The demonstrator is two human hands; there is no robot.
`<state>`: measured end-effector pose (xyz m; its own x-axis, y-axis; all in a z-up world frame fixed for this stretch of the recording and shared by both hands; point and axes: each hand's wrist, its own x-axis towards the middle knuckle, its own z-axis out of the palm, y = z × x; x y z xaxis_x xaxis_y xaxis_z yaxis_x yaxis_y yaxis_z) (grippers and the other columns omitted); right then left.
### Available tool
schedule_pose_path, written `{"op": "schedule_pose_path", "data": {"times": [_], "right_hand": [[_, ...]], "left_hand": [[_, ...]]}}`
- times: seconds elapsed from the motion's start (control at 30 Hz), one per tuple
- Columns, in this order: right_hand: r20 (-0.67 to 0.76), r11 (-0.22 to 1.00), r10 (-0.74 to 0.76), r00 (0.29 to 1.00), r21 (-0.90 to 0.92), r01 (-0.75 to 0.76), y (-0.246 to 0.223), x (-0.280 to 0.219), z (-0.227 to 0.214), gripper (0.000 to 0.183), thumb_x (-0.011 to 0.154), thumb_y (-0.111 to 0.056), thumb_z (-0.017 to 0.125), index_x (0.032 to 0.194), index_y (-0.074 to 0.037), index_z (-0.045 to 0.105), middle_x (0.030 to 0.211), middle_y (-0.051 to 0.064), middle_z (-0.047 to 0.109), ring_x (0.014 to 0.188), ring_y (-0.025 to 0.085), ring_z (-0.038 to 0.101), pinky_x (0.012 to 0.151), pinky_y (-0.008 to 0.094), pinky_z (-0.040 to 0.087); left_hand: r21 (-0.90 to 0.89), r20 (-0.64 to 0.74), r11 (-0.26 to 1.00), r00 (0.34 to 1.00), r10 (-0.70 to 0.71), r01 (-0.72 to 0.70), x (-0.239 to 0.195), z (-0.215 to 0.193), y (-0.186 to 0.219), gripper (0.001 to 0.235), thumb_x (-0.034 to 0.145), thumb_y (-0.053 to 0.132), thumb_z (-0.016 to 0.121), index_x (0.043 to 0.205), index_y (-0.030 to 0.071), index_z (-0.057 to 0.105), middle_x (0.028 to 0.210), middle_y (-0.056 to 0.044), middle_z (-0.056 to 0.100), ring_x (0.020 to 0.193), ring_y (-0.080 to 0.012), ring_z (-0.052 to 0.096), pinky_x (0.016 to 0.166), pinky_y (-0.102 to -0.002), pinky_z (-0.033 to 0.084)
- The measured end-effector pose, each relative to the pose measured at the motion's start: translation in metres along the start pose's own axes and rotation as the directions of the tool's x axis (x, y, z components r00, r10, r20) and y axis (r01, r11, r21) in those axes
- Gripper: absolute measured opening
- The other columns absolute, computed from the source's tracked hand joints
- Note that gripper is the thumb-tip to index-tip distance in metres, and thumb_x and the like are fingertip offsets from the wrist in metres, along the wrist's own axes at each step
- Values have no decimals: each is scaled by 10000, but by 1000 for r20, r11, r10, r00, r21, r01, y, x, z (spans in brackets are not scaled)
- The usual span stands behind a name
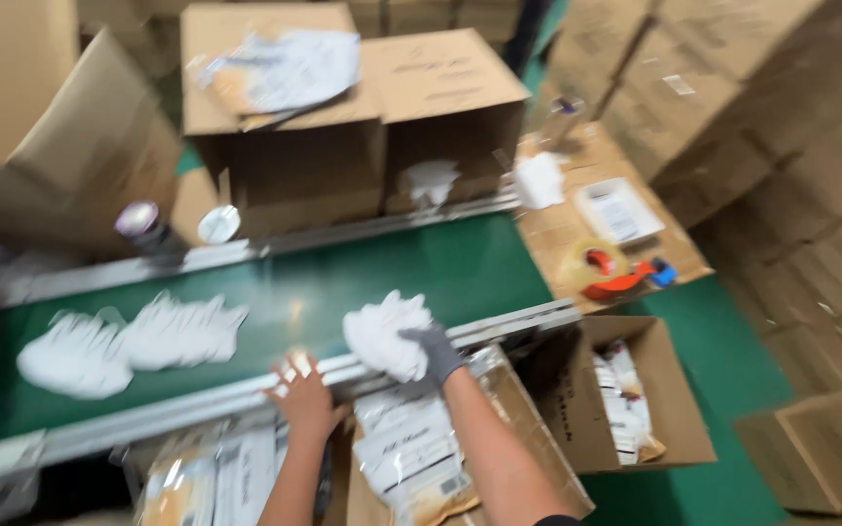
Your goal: The recorder is collecting face masks from a conveyor belt, placing them into plastic packaging bags, and then organizing the filled bags into cardboard boxes.
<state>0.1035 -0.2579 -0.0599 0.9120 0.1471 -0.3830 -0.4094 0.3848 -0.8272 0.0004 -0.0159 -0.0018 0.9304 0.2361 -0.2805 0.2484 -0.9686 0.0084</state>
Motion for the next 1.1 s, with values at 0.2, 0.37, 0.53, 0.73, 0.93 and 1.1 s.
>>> {"op": "schedule_pose_path", "data": {"times": [0.2, 0.37, 0.53, 0.73, 0.93, 1.1], "right_hand": [[-5, 998, 22, 1000, 62, -22, -8, -13, 8, 439, 771, -13, 777, 1190, 47, 662, 1069, 167, 731, 920, 286, 736, 802, 398, 617], [-30, 1000, 28, 999, -6, -29, -17, -18, 14, 465, 789, -28, 760, 1228, 58, 632, 1127, 160, 714, 979, 273, 724, 845, 379, 606], [-83, 995, 30, 996, -89, -38, -16, -15, 14, 485, 791, -18, 744, 1253, 73, 627, 1138, 156, 716, 988, 271, 718, 855, 386, 594], [-147, 991, 94, 985, -80, -107, -28, -17, 30, 520, 782, -24, 722, 1284, 44, 600, 1174, 154, 712, 1018, 266, 723, 883, 379, 594], [145, 979, 140, 979, -171, -115, -2, 43, 86, 488, 912, -211, 668, 1308, 64, 591, 1243, 175, 662, 1106, 247, 650, 932, 377, 544], [425, 961, 173, 888, -271, -57, -21, 62, 173, 557, 1045, -395, 623, 1334, 79, 583, 1309, 187, 608, 1192, 219, 573, 982, 369, 487]], "left_hand": [[-89, -52, 993, 996, 72, -76, 2, 3, -7, 1266, 628, 621, 893, 1578, 54, 279, 1639, -289, 177, 1513, -512, 97, 1106, -783, 116], [-457, -41, 889, 998, -52, 28, 39, 24, 16, 621, 1005, 622, 585, 1444, 185, 615, 1466, -31, 616, 1410, -265, 476, 1293, -660, 148], [-364, -473, 912, 881, -6, -189, 105, 2, 24, 729, 854, 509, 743, 1452, 162, 513, 1577, -166, 443, 1505, -441, 299, 1203, -702, 172], [-323, -442, 908, 806, -394, 267, 169, -16, -119, 986, 728, 593, 774, 1430, -27, 466, 1503, -280, 439, 1398, -495, 342, 1066, -652, 287], [-766, -297, 628, 942, -156, -137, 182, 76, -90, 274, 1054, 275, 670, 1244, 94, 590, 1211, -109, 696, 1068, -298, 671, 934, -426, 525], [-895, -5, -447, 1000, 0, -4, 127, 14, -64, 669, 854, 127, 749, 1454, 119, 453, 1273, -46, 672, 1086, -225, 682, 899, -406, 547]]}}
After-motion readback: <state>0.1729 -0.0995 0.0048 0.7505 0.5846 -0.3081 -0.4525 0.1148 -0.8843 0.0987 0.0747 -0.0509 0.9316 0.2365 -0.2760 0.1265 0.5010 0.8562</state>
